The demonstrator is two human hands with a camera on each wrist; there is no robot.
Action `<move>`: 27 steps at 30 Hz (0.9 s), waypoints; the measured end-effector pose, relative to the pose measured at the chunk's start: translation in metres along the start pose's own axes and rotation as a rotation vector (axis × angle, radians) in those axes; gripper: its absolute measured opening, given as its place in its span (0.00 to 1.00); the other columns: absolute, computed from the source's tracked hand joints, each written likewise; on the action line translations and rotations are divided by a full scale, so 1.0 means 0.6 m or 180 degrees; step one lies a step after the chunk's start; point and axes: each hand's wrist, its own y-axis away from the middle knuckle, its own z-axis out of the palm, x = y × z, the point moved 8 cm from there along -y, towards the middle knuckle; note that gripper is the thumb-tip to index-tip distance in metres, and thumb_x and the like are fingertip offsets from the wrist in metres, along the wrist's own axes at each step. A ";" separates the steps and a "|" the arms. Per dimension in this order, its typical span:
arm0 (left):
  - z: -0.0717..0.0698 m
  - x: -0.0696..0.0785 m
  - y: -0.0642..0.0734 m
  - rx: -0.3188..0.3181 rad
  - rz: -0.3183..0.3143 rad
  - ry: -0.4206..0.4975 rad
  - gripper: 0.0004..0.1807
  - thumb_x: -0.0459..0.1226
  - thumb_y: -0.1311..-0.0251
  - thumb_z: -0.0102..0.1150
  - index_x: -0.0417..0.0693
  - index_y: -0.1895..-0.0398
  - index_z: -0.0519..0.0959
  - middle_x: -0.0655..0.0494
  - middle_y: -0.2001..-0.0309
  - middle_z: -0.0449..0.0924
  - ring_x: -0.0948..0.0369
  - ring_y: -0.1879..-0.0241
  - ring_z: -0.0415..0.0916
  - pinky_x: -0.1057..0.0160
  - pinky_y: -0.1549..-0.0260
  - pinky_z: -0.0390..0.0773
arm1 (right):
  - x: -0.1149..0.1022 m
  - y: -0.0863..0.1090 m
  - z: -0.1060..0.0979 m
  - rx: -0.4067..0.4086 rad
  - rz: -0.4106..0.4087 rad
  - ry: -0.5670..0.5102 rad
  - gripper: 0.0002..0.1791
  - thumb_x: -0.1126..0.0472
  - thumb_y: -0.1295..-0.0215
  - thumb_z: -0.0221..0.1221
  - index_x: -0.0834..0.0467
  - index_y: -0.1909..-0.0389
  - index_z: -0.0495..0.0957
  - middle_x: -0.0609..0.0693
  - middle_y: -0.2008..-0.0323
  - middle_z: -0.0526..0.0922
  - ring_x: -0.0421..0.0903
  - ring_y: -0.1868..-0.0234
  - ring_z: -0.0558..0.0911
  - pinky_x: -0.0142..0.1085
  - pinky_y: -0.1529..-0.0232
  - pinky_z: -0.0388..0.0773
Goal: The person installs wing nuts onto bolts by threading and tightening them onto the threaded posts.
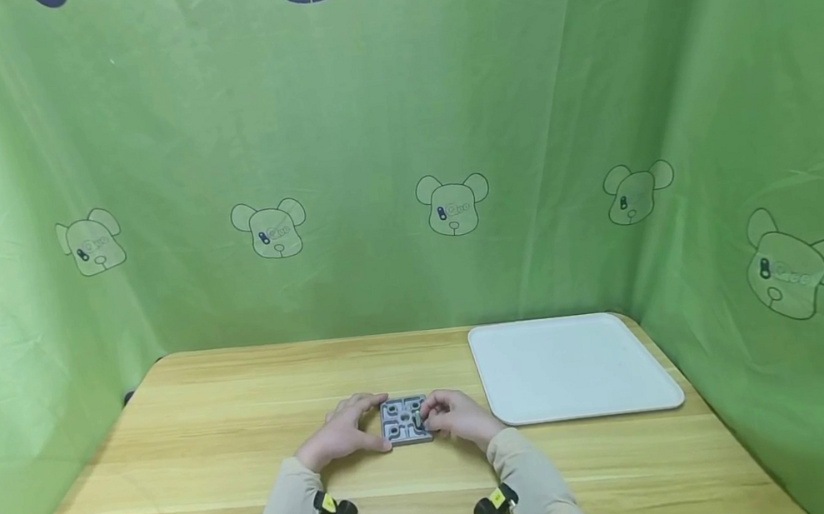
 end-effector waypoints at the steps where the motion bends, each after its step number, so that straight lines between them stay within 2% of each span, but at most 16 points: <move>1: 0.000 0.000 0.000 -0.0004 0.0000 0.0001 0.49 0.50 0.60 0.73 0.51 0.30 0.66 0.46 0.31 0.66 0.44 0.32 0.60 0.35 0.35 0.54 | -0.001 0.000 0.001 -0.0006 -0.0011 0.0007 0.15 0.68 0.45 0.61 0.69 0.56 0.76 0.49 0.69 0.75 0.41 0.69 0.73 0.28 0.72 0.75; 11: 0.000 -0.001 -0.001 -0.0018 -0.0013 0.0034 0.48 0.50 0.60 0.73 0.51 0.30 0.66 0.45 0.31 0.66 0.44 0.32 0.59 0.36 0.35 0.54 | -0.009 0.000 0.007 0.0036 -0.0141 0.0233 0.15 0.67 0.47 0.65 0.67 0.58 0.78 0.48 0.71 0.73 0.41 0.70 0.71 0.27 0.75 0.72; 19: 0.000 0.000 0.000 -0.0020 -0.0015 0.0027 0.49 0.50 0.60 0.73 0.50 0.30 0.66 0.45 0.31 0.66 0.44 0.32 0.59 0.36 0.35 0.54 | -0.010 0.000 0.009 0.0238 -0.0029 0.0414 0.12 0.68 0.46 0.64 0.67 0.61 0.78 0.46 0.72 0.73 0.40 0.72 0.70 0.26 0.77 0.69; 27: 0.000 0.000 0.000 -0.0017 0.0002 0.0016 0.48 0.50 0.59 0.73 0.51 0.30 0.66 0.45 0.31 0.66 0.44 0.32 0.60 0.36 0.35 0.55 | -0.059 0.029 0.014 0.0286 -0.0040 0.0317 0.12 0.70 0.48 0.64 0.71 0.64 0.76 0.47 0.73 0.72 0.41 0.74 0.69 0.27 0.77 0.69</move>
